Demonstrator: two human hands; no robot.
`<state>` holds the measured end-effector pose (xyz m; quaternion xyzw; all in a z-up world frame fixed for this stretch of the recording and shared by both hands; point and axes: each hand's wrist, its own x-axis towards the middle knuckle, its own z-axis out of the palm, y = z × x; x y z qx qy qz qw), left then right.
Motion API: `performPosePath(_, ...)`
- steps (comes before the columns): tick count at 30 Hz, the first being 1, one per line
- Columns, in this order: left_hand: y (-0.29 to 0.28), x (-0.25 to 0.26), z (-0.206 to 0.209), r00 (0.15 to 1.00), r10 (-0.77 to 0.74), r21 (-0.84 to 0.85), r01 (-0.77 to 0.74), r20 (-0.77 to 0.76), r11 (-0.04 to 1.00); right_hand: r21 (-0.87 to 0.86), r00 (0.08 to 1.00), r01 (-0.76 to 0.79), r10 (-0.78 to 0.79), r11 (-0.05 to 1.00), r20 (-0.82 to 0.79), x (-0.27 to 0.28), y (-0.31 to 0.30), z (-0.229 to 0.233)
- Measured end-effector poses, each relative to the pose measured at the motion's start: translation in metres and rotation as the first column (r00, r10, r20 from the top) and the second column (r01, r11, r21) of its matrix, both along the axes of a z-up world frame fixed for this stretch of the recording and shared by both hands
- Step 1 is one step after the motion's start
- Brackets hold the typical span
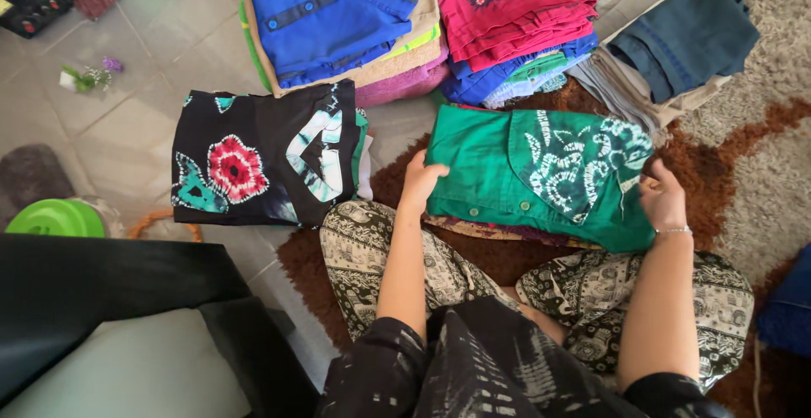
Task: The person folds various items of clothing by hand, including patterned shirts, solid-colored fabrics, and a blue button-down shirt, and then stacks them onto existing piles on the floor.
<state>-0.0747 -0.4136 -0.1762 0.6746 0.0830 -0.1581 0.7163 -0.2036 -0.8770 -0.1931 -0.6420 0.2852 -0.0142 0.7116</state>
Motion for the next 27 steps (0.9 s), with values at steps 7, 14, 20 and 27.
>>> performPosePath(7, -0.005, 0.013, 0.003, 0.972, -0.03, 0.348, -0.055, 0.235, 0.936, -0.357, 0.942, -0.203, 0.083, 0.912, -0.325, 0.009, 0.053, 0.086)
performPosePath(14, -0.016, -0.002, 0.03, 0.981, -0.17, 0.73, 0.051, 0.089, 0.681, -0.464, 0.985, -0.122, 0.05, 0.877, -0.165, 0.003, 0.054, 0.101)
performPosePath(20, -0.077, -0.014, 0.077, 0.767, -0.302, 0.802, -0.43, 0.567, 0.415, -0.989, 0.994, 0.084, 0.058, 0.122, 0.092, 0.019, 0.137, 0.121)
performPosePath(27, -0.086, -0.023, 0.056, 0.806, -0.533, 0.952, -0.119, 0.259, 0.282, -0.974, 0.971, -0.158, 0.207, 0.166, -0.122, 0.044, 0.236, 0.075)
